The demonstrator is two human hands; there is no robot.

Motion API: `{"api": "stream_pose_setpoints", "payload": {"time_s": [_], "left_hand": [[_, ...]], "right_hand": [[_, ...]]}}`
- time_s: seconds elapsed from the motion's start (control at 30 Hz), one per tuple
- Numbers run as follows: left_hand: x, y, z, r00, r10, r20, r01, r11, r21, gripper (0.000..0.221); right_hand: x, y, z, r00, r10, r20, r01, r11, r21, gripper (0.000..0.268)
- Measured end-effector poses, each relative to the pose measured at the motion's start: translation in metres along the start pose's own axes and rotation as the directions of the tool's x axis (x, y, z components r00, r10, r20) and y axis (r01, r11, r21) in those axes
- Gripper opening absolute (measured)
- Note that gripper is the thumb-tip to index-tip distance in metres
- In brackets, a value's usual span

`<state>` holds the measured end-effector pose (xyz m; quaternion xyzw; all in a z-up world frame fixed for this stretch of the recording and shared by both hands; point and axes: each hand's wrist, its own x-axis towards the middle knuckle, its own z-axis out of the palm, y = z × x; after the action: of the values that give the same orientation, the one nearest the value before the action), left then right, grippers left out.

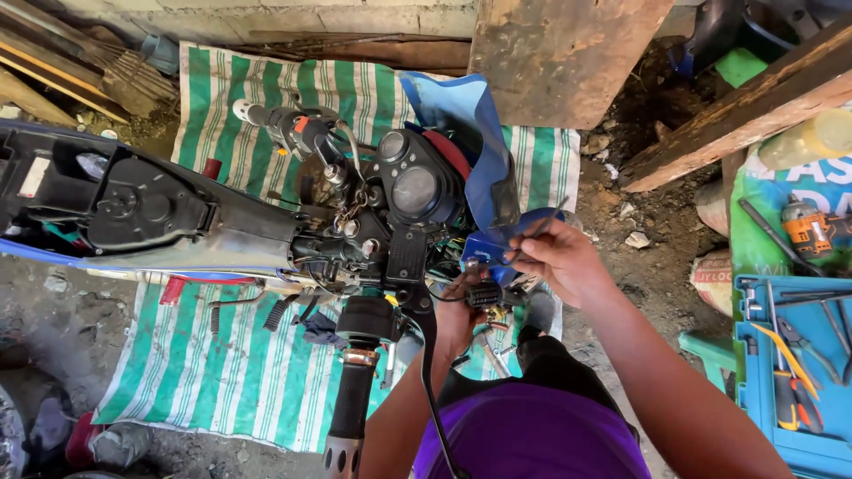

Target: Connecting electrical wiring and installing the front fairing on a motorcycle.

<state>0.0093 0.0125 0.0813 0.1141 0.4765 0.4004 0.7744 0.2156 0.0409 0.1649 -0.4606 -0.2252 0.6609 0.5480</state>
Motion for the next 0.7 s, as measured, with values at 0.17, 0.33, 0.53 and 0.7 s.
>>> {"api": "stream_pose_setpoints", "payload": {"time_s": [0.17, 0.33, 0.53, 0.7], "left_hand": [[0.002, -0.001, -0.001, 0.999, 0.002, -0.044, -0.004, 1.000, -0.026, 0.017], [0.021, -0.019, -0.019, 0.999, 0.011, -0.039, -0.011, 1.000, -0.017, 0.012], [0.023, -0.019, -0.022, 0.999, 0.005, -0.038, -0.005, 1.000, 0.005, 0.015], [0.007, -0.003, -0.006, 0.999, 0.007, -0.047, -0.006, 1.000, 0.021, 0.017]], "right_hand": [[0.005, 0.058, -0.036, 0.999, 0.048, 0.024, -0.052, 0.975, 0.217, 0.017], [0.013, 0.111, -0.040, 0.997, 0.078, -0.004, -0.073, 0.950, 0.302, 0.015], [0.020, 0.138, -0.048, 0.996, 0.081, -0.023, -0.067, 0.929, 0.365, 0.011], [0.016, 0.140, -0.047, 0.989, 0.129, -0.068, -0.091, 0.909, 0.407, 0.009]]}}
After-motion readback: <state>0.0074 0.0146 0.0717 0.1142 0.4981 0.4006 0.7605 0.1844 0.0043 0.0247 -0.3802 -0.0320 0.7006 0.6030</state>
